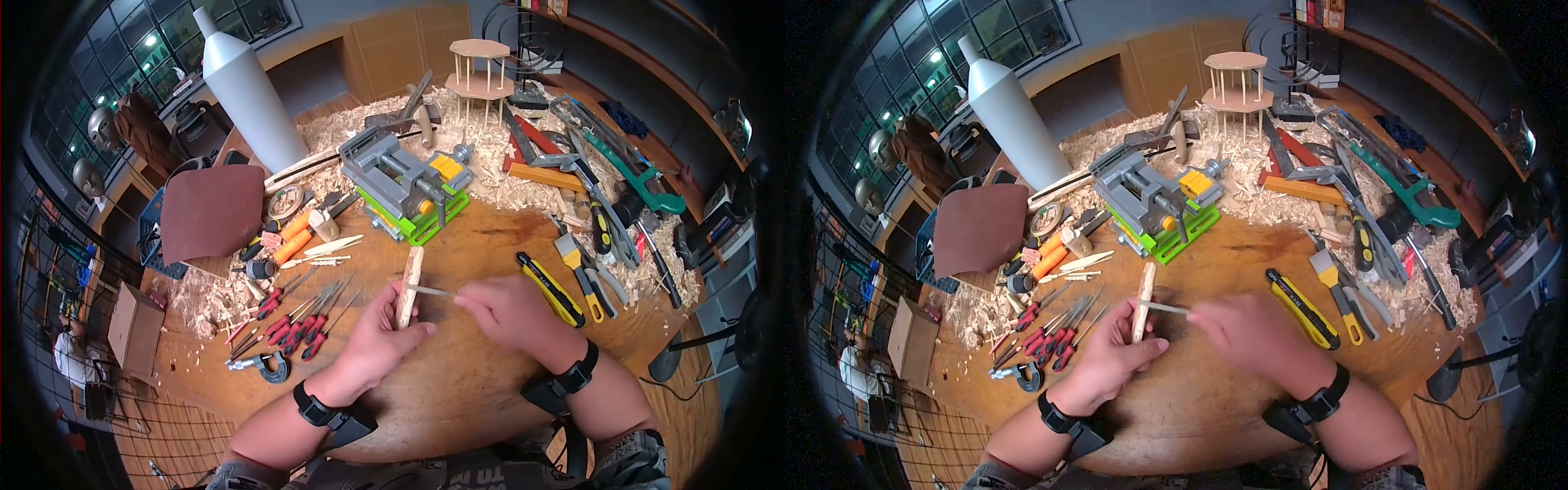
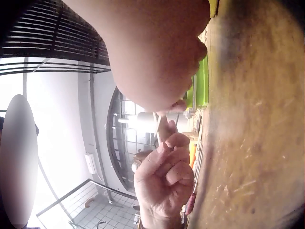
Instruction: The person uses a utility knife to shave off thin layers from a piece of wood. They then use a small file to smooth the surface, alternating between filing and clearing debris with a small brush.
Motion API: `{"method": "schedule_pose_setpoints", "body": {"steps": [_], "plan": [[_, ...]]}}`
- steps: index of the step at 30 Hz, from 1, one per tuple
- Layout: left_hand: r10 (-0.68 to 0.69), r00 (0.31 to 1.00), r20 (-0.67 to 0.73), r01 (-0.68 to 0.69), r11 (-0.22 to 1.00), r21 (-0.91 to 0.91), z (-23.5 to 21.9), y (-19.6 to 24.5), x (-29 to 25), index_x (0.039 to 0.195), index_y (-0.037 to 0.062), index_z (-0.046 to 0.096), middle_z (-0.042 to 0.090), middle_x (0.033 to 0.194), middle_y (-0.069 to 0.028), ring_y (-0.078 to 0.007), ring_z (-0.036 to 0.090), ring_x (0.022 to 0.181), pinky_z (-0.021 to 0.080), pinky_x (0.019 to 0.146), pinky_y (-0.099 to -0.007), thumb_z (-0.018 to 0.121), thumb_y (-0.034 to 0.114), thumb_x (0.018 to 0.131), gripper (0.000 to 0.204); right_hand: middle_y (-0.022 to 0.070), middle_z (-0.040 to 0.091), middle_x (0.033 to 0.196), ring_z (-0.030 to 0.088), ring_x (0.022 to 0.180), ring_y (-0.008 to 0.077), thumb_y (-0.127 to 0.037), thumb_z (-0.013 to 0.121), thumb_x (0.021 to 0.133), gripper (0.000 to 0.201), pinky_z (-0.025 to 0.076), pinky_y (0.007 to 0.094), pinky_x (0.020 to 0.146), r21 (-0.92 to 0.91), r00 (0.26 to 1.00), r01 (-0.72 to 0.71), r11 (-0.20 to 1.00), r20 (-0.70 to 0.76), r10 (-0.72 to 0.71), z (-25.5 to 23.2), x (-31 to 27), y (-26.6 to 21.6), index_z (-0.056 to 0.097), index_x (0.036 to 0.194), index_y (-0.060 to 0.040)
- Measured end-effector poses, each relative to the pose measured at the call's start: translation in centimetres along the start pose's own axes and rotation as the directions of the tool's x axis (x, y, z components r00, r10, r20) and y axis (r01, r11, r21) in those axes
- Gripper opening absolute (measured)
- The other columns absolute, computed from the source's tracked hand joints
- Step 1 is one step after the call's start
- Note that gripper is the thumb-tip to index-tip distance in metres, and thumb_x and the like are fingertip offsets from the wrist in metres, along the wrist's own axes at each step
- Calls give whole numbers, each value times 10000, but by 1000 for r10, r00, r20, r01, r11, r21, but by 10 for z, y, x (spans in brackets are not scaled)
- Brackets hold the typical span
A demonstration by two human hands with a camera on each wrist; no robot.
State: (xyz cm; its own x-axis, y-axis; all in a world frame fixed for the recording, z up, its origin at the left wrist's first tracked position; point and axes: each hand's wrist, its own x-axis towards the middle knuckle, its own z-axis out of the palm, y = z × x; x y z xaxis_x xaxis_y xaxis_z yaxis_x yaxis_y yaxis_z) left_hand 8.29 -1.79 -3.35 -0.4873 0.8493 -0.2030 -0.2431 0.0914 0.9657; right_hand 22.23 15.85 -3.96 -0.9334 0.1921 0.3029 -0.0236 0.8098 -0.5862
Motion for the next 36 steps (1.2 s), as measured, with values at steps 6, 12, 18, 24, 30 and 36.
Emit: {"method": "schedule_pose_setpoints", "body": {"steps": [6,12,18,24,30,36], "plan": [[-67,998,20,68,994,-84,0,0,-1,1328,76,496,507,901,35,-43,475,645,343,503,-201,660,-119,872,522,140,628,706,640,670,365,-224,656,924,160,481,443,574,24,1000,-17,1000,-5,18,1,-1,2,679,844,-87],[-42,999,-1,42,998,-50,2,1,0,1326,72,497,499,903,36,-42,464,638,348,506,-201,647,-123,876,513,158,627,702,633,660,380,-230,652,929,167,478,453,575,21,999,-32,999,-4,32,-2,0,0,677,855,-83],[-29,1000,-4,29,999,-38,0,-5,0,1326,70,498,495,917,35,-42,472,665,357,515,-202,640,-123,878,509,167,618,693,628,653,384,-233,645,937,176,474,458,572,49,998,-61,997,-10,61,0,1,-1,670,849,-83],[13,1000,1,-13,1000,2,0,-7,1,1330,68,496,488,928,37,-46,486,681,371,530,-200,633,-121,877,510,165,634,714,632,657,382,-226,639,936,149,484,463,581,14,998,-45,999,39,44,3,-1,0,690,879,-98],[53,998,21,-54,998,24,-1,-6,2,1336,83,498,489,934,36,-48,492,687,374,533,-207,610,-116,891,500,147,651,727,642,661,372,-218,652,913,113,503,458,591,-37,1000,15,999,25,-14,4,-5,8,701,889,-119],[-22,999,44,20,999,27,4,-1,-2,1336,85,497,489,901,44,-45,470,672,363,537,-200,615,-102,901,488,136,644,718,651,674,357,-227,652,918,117,494,447,576,-36,999,12,999,34,-11,-3,-3,0,700,881,-126]]}}
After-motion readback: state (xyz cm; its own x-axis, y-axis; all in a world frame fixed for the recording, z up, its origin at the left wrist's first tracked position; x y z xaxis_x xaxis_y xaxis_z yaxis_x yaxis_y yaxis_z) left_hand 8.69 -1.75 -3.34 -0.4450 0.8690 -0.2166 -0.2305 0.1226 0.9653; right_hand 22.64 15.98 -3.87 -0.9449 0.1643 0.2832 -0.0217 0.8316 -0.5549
